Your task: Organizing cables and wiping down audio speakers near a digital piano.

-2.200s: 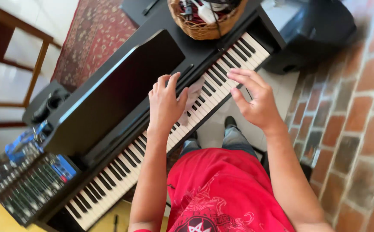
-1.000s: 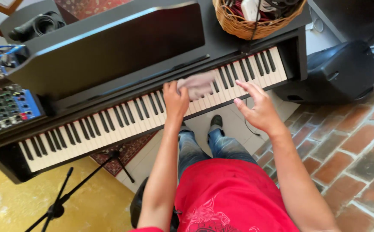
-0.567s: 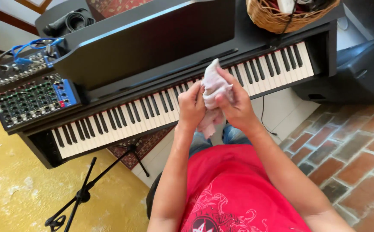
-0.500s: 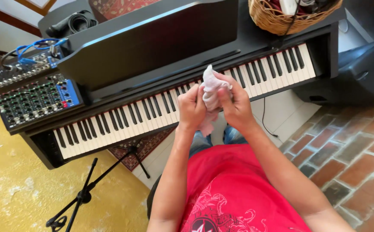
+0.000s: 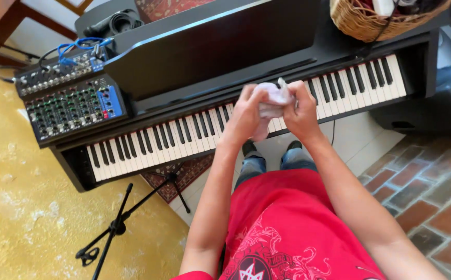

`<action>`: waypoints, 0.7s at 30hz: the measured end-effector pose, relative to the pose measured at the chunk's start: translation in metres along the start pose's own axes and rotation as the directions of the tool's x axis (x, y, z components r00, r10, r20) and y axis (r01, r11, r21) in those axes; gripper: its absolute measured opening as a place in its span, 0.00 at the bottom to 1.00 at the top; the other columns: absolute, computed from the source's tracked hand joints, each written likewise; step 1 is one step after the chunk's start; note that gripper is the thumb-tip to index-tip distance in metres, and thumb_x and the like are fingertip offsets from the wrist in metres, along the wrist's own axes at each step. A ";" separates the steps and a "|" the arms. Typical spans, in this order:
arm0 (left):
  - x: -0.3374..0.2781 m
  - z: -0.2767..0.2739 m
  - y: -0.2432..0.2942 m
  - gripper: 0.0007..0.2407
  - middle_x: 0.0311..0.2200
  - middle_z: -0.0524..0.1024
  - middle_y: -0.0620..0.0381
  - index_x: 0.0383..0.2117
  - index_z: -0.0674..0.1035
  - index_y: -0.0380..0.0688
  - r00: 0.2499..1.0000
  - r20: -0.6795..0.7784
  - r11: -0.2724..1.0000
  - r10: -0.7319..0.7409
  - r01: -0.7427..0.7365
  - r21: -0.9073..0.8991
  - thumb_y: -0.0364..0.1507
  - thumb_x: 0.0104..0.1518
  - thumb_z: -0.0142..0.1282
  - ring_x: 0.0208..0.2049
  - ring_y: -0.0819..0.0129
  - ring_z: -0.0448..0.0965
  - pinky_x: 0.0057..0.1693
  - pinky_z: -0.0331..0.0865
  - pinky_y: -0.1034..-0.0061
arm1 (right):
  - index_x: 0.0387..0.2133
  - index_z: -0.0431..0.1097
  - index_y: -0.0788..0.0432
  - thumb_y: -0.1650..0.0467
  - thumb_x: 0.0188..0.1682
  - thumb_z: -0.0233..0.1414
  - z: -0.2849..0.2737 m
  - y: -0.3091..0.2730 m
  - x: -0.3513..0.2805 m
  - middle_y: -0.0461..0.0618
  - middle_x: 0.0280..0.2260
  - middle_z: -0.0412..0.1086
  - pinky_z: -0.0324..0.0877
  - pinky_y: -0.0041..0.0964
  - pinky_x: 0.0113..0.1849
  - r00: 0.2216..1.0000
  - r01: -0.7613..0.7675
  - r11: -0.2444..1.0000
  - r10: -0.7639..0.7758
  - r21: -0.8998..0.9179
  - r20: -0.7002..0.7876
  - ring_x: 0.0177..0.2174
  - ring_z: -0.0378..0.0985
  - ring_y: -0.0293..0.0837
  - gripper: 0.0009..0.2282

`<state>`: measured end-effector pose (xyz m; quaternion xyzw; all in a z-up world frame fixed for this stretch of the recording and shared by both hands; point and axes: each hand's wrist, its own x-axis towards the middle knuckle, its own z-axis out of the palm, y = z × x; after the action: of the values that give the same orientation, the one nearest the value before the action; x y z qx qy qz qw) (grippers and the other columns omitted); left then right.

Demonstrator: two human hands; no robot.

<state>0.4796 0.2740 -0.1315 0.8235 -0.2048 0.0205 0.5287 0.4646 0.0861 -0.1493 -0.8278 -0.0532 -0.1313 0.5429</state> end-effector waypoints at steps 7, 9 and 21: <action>-0.005 0.007 -0.055 0.15 0.50 0.72 0.36 0.46 0.79 0.47 0.997 -0.071 0.878 -0.002 0.036 0.478 0.34 0.52 0.64 0.50 0.38 0.73 0.53 0.57 0.44 | 0.43 0.71 0.62 0.76 0.47 0.54 -0.040 0.047 0.006 0.60 0.42 0.69 0.71 0.40 0.39 0.966 -0.178 0.937 0.224 -0.301 0.128 0.39 0.75 0.52 0.10; -0.005 -0.003 -0.042 0.11 0.48 0.76 0.45 0.45 0.79 0.48 0.942 0.035 0.900 -0.335 0.309 0.307 0.30 0.57 0.59 0.49 0.44 0.77 0.55 0.65 0.52 | 0.44 0.74 0.60 0.73 0.49 0.55 -0.057 0.048 0.001 0.55 0.43 0.71 0.73 0.40 0.42 0.960 -0.243 0.933 0.271 -0.265 0.072 0.40 0.76 0.49 0.10; 0.085 0.065 0.058 0.07 0.44 0.76 0.43 0.44 0.78 0.39 0.989 0.112 0.995 -0.096 0.095 0.007 0.22 0.61 0.55 0.46 0.45 0.79 0.50 0.73 0.65 | 0.46 0.73 0.62 0.76 0.52 0.52 -0.174 0.006 0.017 0.52 0.43 0.70 0.75 0.37 0.43 0.958 -0.285 0.948 0.277 -0.139 -0.079 0.42 0.76 0.43 0.10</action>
<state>0.5246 0.1694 -0.0890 0.8327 -0.1944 -0.0508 0.5160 0.4547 -0.0758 -0.0846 -0.8609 0.0910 -0.0804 0.4941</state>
